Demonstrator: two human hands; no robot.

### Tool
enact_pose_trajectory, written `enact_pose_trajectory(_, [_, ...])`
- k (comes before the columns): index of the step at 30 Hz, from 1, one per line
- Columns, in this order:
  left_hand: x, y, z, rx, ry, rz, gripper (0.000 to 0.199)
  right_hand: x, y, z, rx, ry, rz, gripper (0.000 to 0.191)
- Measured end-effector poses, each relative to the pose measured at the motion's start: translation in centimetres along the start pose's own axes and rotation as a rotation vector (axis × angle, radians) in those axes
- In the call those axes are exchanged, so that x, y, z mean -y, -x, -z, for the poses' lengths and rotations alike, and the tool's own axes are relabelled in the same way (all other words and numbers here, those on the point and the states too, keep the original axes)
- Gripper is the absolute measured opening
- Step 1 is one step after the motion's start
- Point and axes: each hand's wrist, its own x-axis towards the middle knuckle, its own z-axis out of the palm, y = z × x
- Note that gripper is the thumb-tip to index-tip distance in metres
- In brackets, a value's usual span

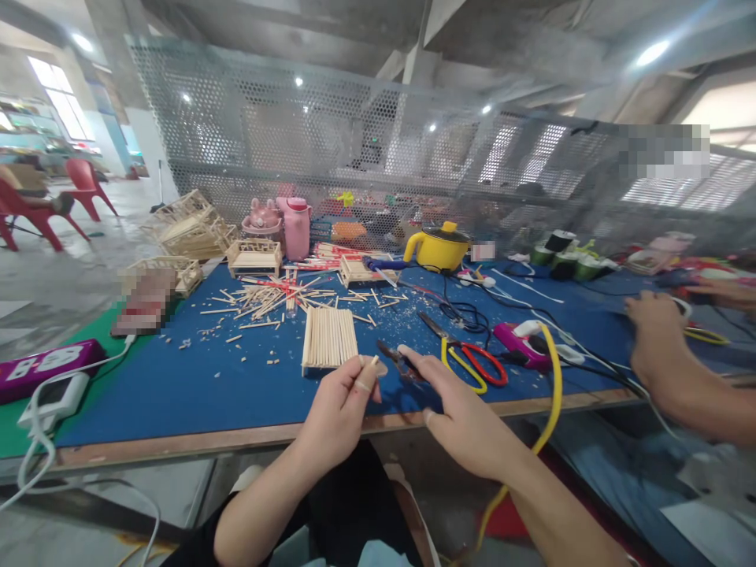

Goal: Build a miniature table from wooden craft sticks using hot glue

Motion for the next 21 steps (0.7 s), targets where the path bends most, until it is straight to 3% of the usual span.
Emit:
enact_pose_trajectory(6, [-0.2, 0.1, 0.1, 0.007, -0.055, -0.025, 0.041, 0.8, 0.2, 0.0, 0.069, 0.129, 0.086, 0.081])
enact_pose_trajectory(21, [-0.4, 0.4, 0.3, 0.027, -0.071, -0.091, 0.04, 2.1, 0.1, 1.1, 0.13, 0.172, 0.043, 0.071])
